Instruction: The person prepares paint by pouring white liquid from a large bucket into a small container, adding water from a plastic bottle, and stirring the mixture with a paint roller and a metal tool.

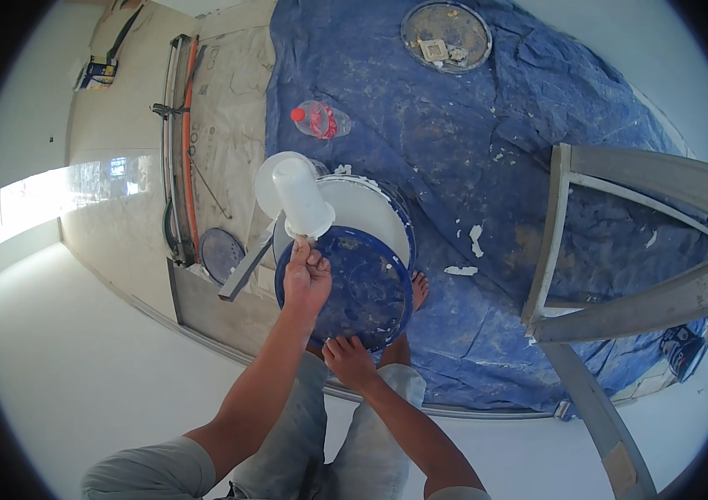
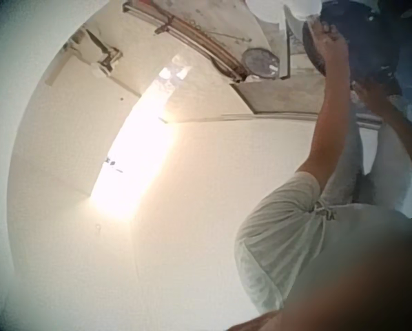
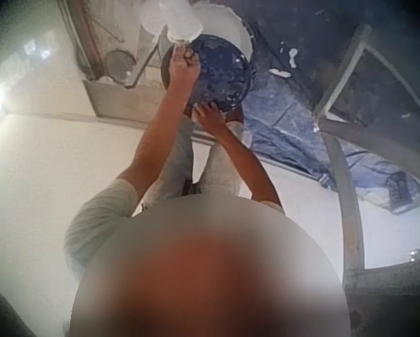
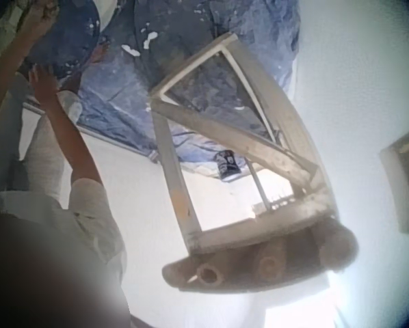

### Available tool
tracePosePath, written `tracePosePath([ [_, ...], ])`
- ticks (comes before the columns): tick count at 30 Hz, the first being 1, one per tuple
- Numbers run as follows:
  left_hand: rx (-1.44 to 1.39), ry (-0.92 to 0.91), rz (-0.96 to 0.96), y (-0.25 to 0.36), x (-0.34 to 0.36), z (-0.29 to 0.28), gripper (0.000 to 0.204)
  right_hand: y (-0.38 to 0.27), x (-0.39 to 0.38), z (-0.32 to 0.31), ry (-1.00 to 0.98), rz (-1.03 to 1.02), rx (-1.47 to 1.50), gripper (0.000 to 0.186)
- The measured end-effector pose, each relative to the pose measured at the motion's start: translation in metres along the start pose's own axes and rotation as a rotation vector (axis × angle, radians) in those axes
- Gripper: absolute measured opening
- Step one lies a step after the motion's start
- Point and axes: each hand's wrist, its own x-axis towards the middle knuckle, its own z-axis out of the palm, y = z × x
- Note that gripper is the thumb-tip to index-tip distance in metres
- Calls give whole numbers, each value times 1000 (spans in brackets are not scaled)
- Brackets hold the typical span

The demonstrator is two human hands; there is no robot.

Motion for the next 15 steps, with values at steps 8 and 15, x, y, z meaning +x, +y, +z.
tracePosePath([
  [8, 64, 28, -47, 2, 1, -3, 16, -7, -2, 2, -15, -8, 6, 21],
  [15, 228, 89, -100, 10, 6, 4, 15, -4, -2, 4, -51, -5, -26, 18],
])
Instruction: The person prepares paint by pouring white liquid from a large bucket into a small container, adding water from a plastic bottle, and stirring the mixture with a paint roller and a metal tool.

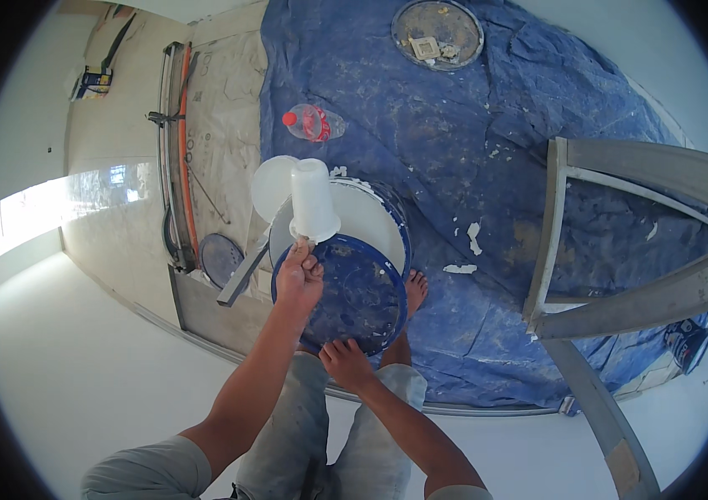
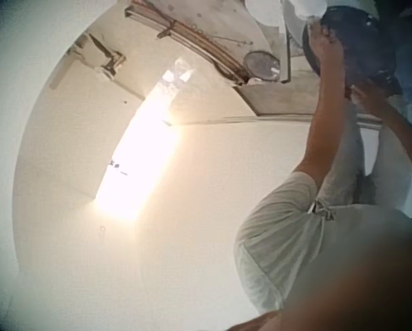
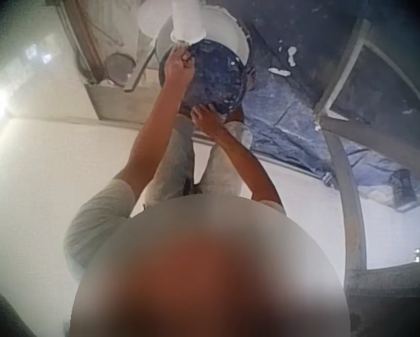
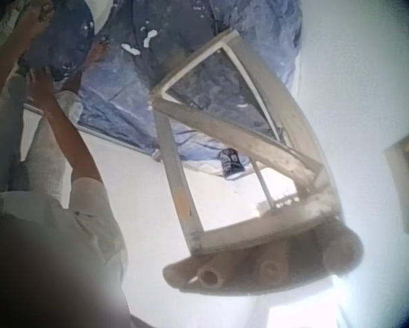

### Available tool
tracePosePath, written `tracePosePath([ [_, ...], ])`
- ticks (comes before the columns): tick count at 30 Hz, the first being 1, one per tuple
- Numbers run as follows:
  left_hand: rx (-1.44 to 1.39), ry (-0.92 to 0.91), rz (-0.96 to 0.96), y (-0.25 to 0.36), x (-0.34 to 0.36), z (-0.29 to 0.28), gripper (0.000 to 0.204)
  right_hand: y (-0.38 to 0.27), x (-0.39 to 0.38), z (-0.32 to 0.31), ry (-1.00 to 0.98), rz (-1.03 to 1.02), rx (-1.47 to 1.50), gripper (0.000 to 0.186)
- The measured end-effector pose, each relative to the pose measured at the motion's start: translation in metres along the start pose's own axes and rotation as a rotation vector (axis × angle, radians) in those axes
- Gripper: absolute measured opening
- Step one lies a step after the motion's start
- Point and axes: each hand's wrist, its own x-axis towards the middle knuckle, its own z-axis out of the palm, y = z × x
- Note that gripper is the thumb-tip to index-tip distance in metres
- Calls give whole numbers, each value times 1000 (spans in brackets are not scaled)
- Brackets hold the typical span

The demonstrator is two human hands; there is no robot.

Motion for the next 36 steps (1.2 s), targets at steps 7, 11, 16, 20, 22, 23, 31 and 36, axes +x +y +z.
tracePosePath([
  [7, 195, 130, -46, 8, 1, 10, 21, -1, 1, 0, -20, -3, 0, 16],
  [11, 318, 202, -60, 14, -6, 18, 17, -2, 2, -1, 0, 9, 9, 15],
  [16, 446, 240, -82, 26, -12, 21, 18, -5, 3, 0, -25, 56, 39, 11],
  [20, 587, 247, -94, 34, -7, 17, 22, -6, 7, 1, 2, 67, 42, 11],
  [22, 634, 249, -97, 37, -6, 17, 23, -8, 7, -1, -41, 64, 27, 11],
  [23, 646, 259, -90, 38, -6, 18, 22, -9, 7, -2, -36, 70, 28, 11],
  [31, 708, 249, -64, 41, -7, 17, 23, -19, 15, -25, -18, 136, 82, 16],
  [36, 721, 241, -44, 41, -11, 11, 25, -17, 17, -47, -9, 151, 150, 18],
])
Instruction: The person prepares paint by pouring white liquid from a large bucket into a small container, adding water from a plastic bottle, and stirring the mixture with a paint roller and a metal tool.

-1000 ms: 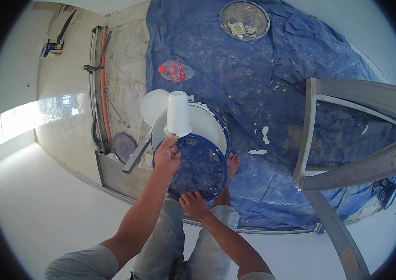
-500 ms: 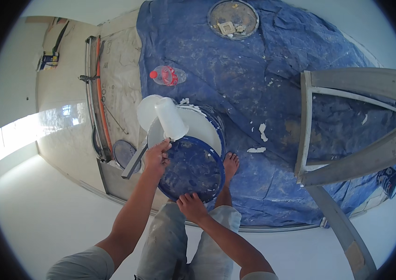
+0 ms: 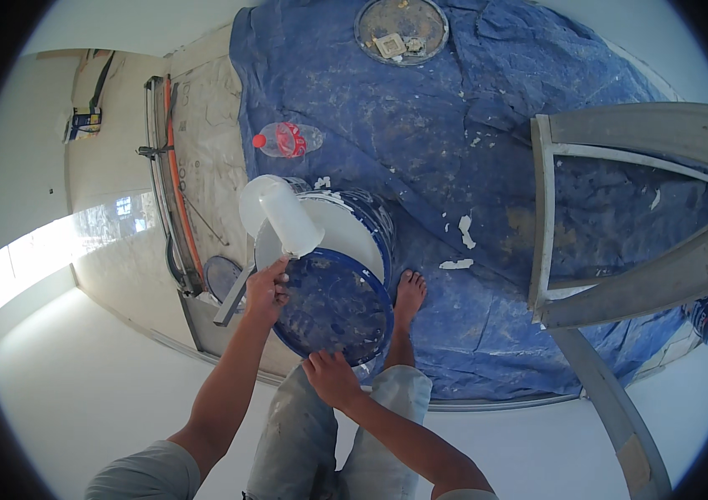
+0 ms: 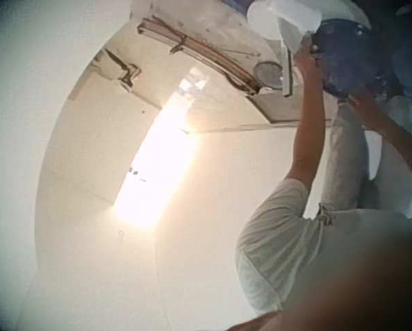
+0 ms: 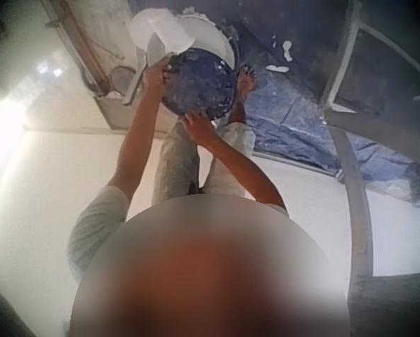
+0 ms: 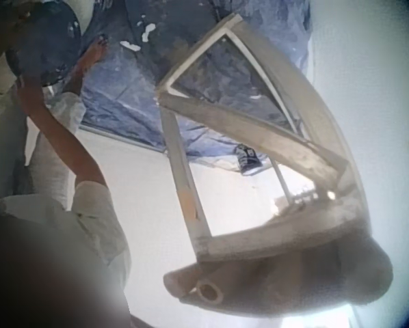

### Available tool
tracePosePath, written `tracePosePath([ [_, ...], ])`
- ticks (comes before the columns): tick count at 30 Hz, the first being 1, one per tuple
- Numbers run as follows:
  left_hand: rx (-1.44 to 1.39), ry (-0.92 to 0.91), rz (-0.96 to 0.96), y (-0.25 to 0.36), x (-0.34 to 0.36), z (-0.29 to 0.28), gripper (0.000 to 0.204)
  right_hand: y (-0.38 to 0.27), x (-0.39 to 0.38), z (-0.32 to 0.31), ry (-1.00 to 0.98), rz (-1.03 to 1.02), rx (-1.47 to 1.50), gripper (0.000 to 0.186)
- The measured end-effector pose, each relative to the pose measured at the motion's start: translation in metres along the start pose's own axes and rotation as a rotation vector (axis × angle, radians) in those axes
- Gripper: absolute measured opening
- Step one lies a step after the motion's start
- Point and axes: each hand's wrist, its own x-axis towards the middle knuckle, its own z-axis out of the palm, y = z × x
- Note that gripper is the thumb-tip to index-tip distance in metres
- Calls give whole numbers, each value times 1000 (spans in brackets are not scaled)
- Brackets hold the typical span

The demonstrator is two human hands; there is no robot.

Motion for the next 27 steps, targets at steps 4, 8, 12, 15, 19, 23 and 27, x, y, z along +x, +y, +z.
tracePosePath([
  [4, -64, 20, 33, -3, -10, -12, 26, 8, 1, -22, 12, 42, 163, 23],
  [8, 33, -74, 147, -23, -34, -56, 31, 31, 1, -63, 110, 119, 446, 33],
  [12, 81, -261, 35, -37, -71, -112, 32, 76, 25, -144, 217, 354, 596, 32],
  [15, 130, -291, -1, -35, -91, -168, 29, 97, 73, -205, 492, 383, 449, 27],
  [19, 58, -120, -55, -45, -93, -250, 26, 78, 187, -251, 586, 237, 280, 24],
  [23, -9, 47, -148, -80, -53, -309, 23, 83, 324, -229, 340, 160, 100, 36],
  [27, 125, 101, -252, -111, -12, -346, 20, 106, 438, -171, -8, 428, -225, 61],
])
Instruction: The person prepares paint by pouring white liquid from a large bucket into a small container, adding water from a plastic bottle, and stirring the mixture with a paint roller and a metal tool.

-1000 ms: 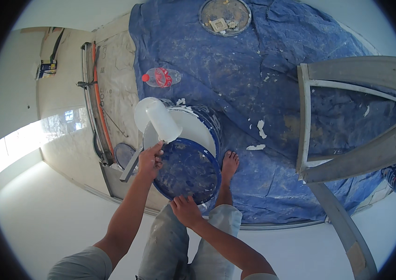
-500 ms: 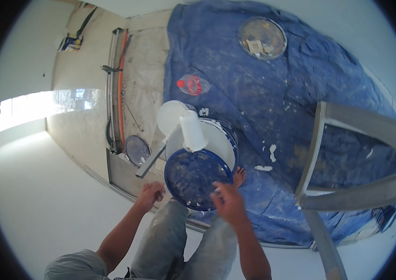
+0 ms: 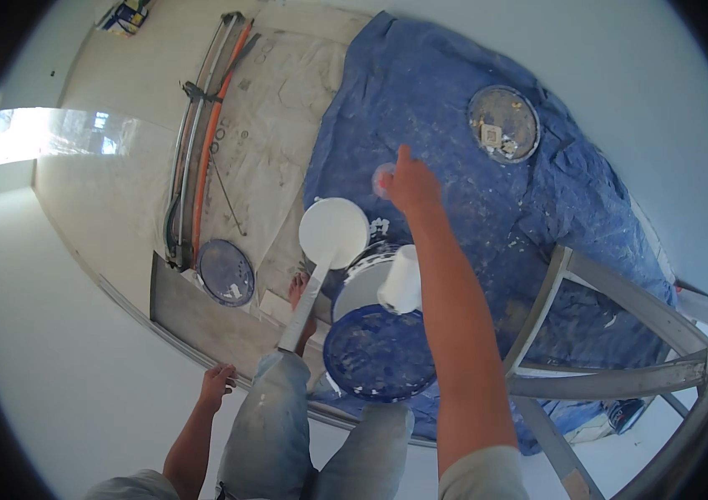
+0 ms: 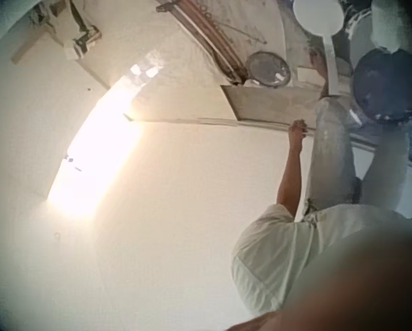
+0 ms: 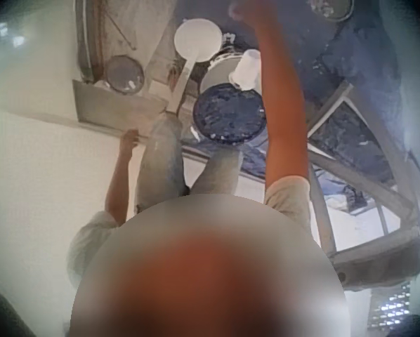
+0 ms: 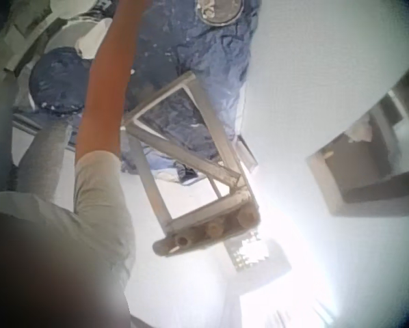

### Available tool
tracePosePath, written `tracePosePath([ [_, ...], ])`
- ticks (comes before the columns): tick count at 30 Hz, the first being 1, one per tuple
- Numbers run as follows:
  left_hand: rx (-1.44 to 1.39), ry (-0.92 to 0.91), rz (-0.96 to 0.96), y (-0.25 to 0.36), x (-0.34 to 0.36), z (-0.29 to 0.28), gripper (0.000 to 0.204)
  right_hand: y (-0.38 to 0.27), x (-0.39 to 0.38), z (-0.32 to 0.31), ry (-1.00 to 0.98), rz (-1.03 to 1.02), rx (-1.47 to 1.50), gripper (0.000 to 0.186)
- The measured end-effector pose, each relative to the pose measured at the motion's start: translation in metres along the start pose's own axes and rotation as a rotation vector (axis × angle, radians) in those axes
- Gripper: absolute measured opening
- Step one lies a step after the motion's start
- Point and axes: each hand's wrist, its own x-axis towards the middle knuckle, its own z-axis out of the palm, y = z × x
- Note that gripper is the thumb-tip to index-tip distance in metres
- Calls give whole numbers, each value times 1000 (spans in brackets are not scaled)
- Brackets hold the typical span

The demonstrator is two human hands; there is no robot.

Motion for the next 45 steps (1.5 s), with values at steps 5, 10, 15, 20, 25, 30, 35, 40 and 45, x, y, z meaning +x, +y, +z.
tracePosePath([
  [5, 59, -64, 91, 6, 43, -38, 23, -25, 36, 69, -178, 211, -226, 77],
  [10, 155, -133, 287, 59, 88, -42, 24, -15, 38, 78, -176, 219, -460, 74],
  [15, 388, -75, 820, 161, 110, -12, 26, -101, 6, 44, -112, -74, -623, 74],
  [20, 478, -122, 1335, 305, 52, 77, 103, -174, -64, -38, 119, -562, -543, 76],
  [25, 212, 87, 1794, 362, -12, 100, 110, -231, -123, -122, 369, -736, -367, 59],
  [30, 295, 167, 1927, 377, -69, 64, 115, -247, -148, -168, 498, -663, -313, 53],
  [35, 264, -448, 1803, 387, -115, 25, 108, -258, -162, -206, 604, -1036, -337, 58],
  [40, 492, -682, 1778, 396, -140, -22, 109, -258, -182, -223, 430, -1324, -302, 65],
  [45, 545, -1012, 1300, 416, -136, -45, 89, -255, -190, -209, 444, -1154, -149, 70],
])
